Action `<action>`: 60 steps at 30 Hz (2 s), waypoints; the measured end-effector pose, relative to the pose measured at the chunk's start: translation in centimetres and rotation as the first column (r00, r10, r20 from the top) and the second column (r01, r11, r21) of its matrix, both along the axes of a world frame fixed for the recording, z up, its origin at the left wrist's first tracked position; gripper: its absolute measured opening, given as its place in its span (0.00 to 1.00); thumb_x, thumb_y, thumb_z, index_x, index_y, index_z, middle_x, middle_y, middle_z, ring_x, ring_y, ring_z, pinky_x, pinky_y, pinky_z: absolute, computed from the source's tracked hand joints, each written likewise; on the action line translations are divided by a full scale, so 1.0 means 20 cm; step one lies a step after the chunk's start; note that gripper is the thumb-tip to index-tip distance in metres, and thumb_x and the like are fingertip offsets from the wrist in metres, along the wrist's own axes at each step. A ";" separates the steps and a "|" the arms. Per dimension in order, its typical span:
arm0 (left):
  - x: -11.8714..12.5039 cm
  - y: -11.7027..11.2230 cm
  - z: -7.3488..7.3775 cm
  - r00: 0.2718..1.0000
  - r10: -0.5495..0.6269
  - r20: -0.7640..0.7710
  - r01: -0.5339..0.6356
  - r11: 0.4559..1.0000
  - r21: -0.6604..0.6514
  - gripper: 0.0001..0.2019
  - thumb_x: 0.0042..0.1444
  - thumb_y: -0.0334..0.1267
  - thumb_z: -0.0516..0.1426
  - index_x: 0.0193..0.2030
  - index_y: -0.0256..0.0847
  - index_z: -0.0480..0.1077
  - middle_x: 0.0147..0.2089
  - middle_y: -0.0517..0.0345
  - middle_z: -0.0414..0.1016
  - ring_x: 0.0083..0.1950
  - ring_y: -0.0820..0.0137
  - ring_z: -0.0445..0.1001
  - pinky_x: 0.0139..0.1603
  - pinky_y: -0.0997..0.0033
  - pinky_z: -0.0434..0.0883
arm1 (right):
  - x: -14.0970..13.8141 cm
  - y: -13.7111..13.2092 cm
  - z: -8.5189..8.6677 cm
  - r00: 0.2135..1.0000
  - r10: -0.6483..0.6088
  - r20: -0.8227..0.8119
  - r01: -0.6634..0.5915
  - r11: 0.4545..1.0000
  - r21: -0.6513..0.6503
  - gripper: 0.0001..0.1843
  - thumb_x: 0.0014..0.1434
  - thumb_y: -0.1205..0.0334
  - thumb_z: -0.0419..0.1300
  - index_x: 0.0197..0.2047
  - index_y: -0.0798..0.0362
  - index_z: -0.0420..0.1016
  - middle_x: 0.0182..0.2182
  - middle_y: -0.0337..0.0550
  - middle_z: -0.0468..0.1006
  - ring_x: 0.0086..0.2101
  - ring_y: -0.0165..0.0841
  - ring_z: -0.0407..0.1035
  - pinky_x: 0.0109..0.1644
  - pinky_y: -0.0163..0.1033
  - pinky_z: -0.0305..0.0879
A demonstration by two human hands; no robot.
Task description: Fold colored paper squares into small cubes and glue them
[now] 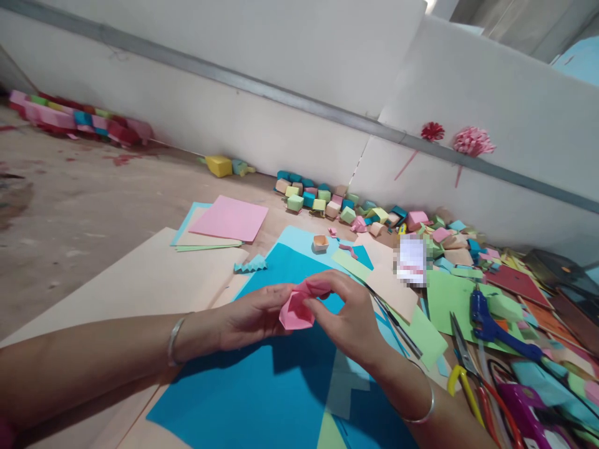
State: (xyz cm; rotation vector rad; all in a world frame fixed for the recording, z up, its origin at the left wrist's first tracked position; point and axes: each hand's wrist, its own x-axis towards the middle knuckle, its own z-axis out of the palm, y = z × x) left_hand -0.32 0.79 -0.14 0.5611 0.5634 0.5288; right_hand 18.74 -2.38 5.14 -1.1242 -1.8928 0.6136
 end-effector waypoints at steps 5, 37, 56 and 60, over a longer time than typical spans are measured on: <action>0.00 0.00 0.01 0.999 -0.002 -0.038 0.000 0.999 -0.032 0.18 0.50 0.45 0.66 0.44 0.38 0.74 0.36 0.56 0.75 0.35 0.72 0.72 0.34 0.75 0.69 | 0.01 0.01 -0.02 0.999 -0.037 -0.025 0.035 0.995 -0.089 0.04 0.59 0.65 0.62 0.38 0.51 0.78 0.36 0.42 0.81 0.35 0.33 0.73 0.40 0.38 0.70; 0.02 -0.01 0.04 0.887 0.421 -0.189 -0.315 0.852 0.419 0.09 0.49 0.32 0.60 0.38 0.37 0.67 0.40 0.53 0.72 0.40 0.67 0.73 0.44 0.65 0.71 | -0.02 0.04 -0.13 0.922 -0.265 0.281 0.237 0.963 0.132 0.06 0.57 0.65 0.57 0.36 0.49 0.62 0.26 0.36 0.72 0.26 0.30 0.67 0.33 0.35 0.63; 0.04 -0.01 0.01 0.912 0.369 -0.178 -0.265 0.863 0.430 0.08 0.45 0.33 0.67 0.31 0.34 0.74 0.32 0.54 0.76 0.34 0.71 0.73 0.40 0.69 0.69 | -0.01 0.09 -0.17 0.983 -0.134 0.124 0.122 0.988 0.097 0.06 0.54 0.70 0.60 0.30 0.50 0.76 0.36 0.44 0.74 0.37 0.35 0.70 0.38 0.38 0.69; 0.03 0.00 0.01 0.908 0.378 -0.182 -0.274 0.862 0.427 0.10 0.44 0.35 0.68 0.31 0.34 0.74 0.32 0.54 0.76 0.34 0.71 0.73 0.40 0.70 0.69 | -0.03 0.10 -0.20 0.992 -0.123 0.010 0.123 0.991 -0.043 0.06 0.51 0.71 0.60 0.29 0.50 0.76 0.35 0.42 0.75 0.34 0.32 0.70 0.35 0.36 0.69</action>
